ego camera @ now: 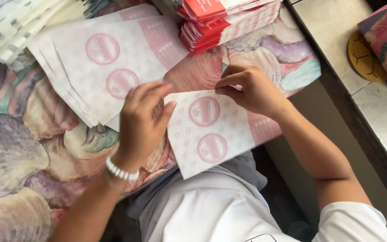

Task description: Folding paper food wrappers into pockets and stacking them on a table.

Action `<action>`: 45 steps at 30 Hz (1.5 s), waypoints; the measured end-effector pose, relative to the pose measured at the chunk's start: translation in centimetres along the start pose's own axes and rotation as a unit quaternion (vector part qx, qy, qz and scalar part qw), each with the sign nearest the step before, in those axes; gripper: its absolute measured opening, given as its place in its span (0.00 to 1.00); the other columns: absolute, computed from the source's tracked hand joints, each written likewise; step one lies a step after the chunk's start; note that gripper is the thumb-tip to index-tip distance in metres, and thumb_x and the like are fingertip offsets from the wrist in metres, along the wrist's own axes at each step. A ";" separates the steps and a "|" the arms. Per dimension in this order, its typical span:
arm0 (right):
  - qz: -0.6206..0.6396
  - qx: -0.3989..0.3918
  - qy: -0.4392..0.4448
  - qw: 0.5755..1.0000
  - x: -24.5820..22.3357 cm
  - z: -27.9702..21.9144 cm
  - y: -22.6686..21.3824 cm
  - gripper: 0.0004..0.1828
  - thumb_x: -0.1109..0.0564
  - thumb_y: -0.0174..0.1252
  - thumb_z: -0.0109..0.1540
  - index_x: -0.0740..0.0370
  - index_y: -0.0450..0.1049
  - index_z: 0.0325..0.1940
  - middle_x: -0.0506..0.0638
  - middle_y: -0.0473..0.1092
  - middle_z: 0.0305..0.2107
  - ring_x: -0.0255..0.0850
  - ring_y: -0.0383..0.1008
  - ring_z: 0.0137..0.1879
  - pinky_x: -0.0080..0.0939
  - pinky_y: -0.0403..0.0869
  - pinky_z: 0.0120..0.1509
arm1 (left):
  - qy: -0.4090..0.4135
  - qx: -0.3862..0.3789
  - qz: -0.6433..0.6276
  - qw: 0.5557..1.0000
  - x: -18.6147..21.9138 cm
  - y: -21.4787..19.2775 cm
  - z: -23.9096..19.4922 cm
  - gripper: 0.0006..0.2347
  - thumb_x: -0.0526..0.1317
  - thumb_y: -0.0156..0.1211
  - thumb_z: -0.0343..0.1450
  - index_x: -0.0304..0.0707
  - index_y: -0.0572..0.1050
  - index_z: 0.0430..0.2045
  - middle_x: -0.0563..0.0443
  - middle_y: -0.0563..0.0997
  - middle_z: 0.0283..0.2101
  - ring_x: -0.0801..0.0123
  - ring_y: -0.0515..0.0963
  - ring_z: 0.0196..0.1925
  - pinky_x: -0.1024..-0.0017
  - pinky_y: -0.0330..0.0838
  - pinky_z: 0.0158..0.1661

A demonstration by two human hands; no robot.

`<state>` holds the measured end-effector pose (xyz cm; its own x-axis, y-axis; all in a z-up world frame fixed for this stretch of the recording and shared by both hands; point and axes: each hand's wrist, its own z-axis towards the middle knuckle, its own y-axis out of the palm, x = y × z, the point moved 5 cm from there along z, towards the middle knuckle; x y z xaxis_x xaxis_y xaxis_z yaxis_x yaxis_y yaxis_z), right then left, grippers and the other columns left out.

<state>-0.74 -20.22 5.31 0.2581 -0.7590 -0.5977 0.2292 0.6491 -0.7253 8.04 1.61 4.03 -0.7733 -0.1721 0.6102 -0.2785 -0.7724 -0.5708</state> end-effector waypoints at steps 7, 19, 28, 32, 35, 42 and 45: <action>-0.043 0.006 0.006 0.999 5.2 -0.2 4.0 0.04 0.65 0.68 0.59 0.64 0.82 0.38 0.57 0.73 0.28 0.56 0.76 0.35 0.52 0.74 0.41 | 0.089 -0.155 0.173 0.969 -5.8 6.7 2.0 0.05 0.35 0.71 0.67 0.43 0.86 0.35 0.51 0.80 0.38 0.67 0.82 0.39 0.69 0.79 0.39; -0.147 0.022 -0.035 0.988 7.1 -1.4 6.1 0.04 0.61 0.65 0.62 0.58 0.83 0.41 0.50 0.72 0.31 0.47 0.75 0.39 0.44 0.75 0.41 | 0.134 -0.162 0.219 0.953 -7.2 7.5 1.3 0.05 0.31 0.63 0.70 0.42 0.85 0.29 0.55 0.74 0.25 0.70 0.78 0.29 0.72 0.75 0.31; -0.203 -0.003 -0.053 0.978 6.0 -1.4 5.7 0.06 0.63 0.62 0.65 0.57 0.83 0.43 0.50 0.72 0.32 0.47 0.76 0.41 0.43 0.76 0.41 | 0.141 -0.167 0.217 0.951 -6.5 7.0 1.7 0.06 0.28 0.61 0.70 0.40 0.83 0.27 0.55 0.74 0.24 0.70 0.79 0.28 0.73 0.74 0.30; -0.232 -0.017 -0.042 0.972 5.7 -1.3 5.6 0.05 0.61 0.61 0.66 0.55 0.82 0.43 0.48 0.72 0.32 0.45 0.76 0.42 0.42 0.76 0.41 | 0.137 -0.175 0.211 0.952 -7.1 7.3 1.6 0.07 0.28 0.60 0.71 0.40 0.83 0.28 0.55 0.73 0.23 0.71 0.78 0.27 0.75 0.74 0.29; -0.233 -0.030 -0.033 0.971 5.7 -1.1 5.5 0.05 0.61 0.61 0.66 0.55 0.82 0.43 0.48 0.73 0.32 0.45 0.76 0.42 0.43 0.76 0.40 | 0.136 -0.185 0.208 0.951 -7.1 7.2 1.7 0.06 0.28 0.60 0.71 0.40 0.83 0.27 0.55 0.73 0.23 0.71 0.79 0.26 0.76 0.74 0.28; -0.251 -0.049 -0.014 0.967 5.8 -1.0 5.4 0.05 0.55 0.60 0.68 0.51 0.80 0.40 0.44 0.72 0.32 0.41 0.76 0.43 0.39 0.76 0.41 | 0.140 -0.204 0.210 0.946 -6.8 6.9 2.2 0.06 0.28 0.61 0.71 0.39 0.82 0.27 0.55 0.74 0.24 0.73 0.79 0.27 0.78 0.75 0.28; -0.257 -0.057 -0.016 0.965 5.9 -0.8 5.5 0.05 0.54 0.60 0.69 0.51 0.80 0.40 0.43 0.73 0.32 0.40 0.77 0.43 0.38 0.77 0.41 | 0.150 -0.210 0.215 0.942 -6.2 6.4 2.4 0.05 0.27 0.61 0.70 0.38 0.82 0.28 0.54 0.75 0.25 0.71 0.80 0.28 0.77 0.75 0.28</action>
<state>1.26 -21.18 -2.46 0.1677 -0.9759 -0.1395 0.2311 0.1765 -0.9568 12.44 -3.67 -2.11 -0.9747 -0.1843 0.1260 -0.0547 -0.3503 -0.9350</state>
